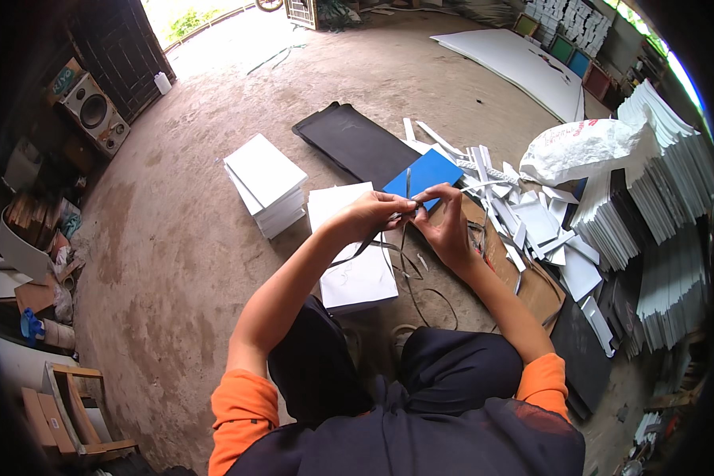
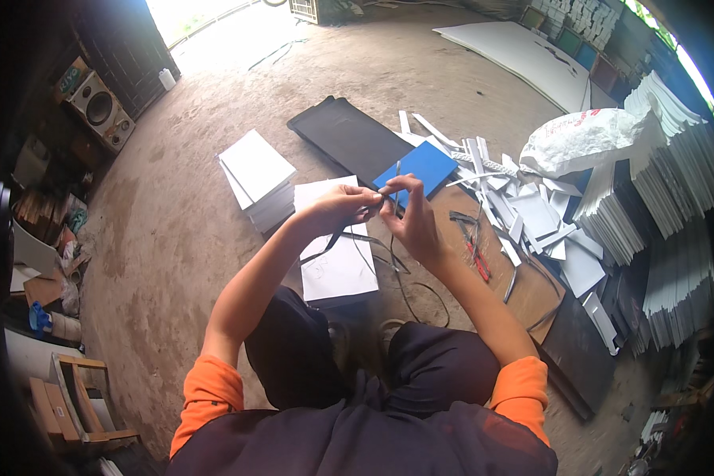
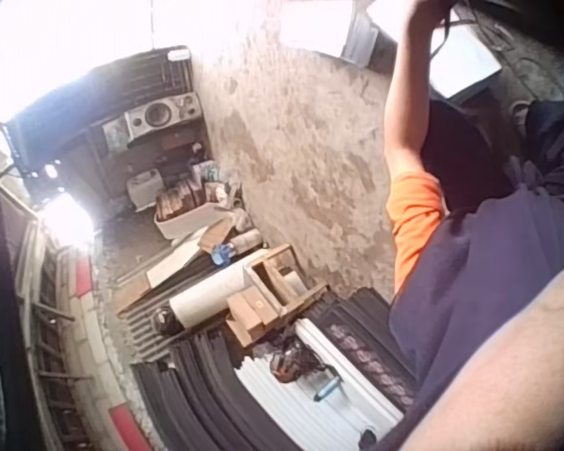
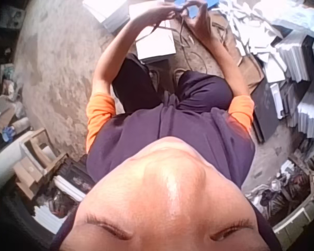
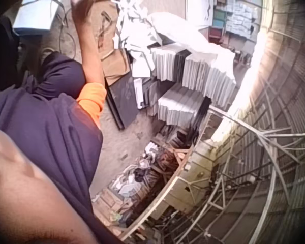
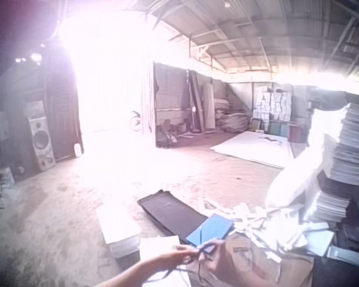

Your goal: The person sits on the floor and uses scissors to cut black binding strips. They then stack white paper sheets and wrap the cut strips around the stacks to bind them together.

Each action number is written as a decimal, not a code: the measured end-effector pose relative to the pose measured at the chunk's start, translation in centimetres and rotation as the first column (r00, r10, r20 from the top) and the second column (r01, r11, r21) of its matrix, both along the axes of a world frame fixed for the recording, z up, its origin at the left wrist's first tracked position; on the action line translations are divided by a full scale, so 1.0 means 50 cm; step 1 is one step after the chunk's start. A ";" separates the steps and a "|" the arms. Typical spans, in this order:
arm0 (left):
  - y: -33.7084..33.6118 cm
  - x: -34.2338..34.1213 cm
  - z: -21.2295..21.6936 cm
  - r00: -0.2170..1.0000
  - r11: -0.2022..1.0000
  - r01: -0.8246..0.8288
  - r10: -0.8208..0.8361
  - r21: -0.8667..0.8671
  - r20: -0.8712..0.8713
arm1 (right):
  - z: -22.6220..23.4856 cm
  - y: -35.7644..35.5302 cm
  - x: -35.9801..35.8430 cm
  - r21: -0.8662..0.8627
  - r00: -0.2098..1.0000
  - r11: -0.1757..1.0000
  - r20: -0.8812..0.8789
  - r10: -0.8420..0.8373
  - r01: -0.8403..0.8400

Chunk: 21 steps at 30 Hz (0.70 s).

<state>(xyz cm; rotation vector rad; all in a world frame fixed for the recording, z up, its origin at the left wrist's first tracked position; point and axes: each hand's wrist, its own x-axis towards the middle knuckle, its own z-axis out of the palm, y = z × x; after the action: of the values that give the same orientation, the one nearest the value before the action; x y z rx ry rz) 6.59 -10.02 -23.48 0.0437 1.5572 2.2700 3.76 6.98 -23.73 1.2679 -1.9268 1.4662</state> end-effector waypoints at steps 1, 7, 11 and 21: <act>-0.003 0.003 0.003 0.996 0.998 -0.036 0.031 -0.060 -0.081 | 0.006 -0.003 0.004 0.008 0.999 0.999 0.018 -0.049 0.049; 0.053 0.049 0.049 0.611 0.559 -0.712 0.194 -0.425 -0.768 | 0.027 -0.016 0.006 -0.058 0.951 0.990 0.290 -0.107 0.129; 0.067 0.058 0.049 0.432 0.361 -0.848 0.043 -0.389 -0.901 | 0.035 -0.020 0.005 -0.062 0.919 0.988 0.379 -0.108 0.141; 0.069 0.031 0.023 0.567 0.448 -0.760 0.103 -0.471 -0.817 | 0.034 -0.009 0.005 0.056 0.879 0.975 0.425 -0.218 0.214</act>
<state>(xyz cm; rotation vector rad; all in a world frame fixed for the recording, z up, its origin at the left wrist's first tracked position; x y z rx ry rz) 8.15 -6.58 -22.35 0.2683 3.3183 1.6281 3.99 6.53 -22.04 0.7341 -2.2625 1.7240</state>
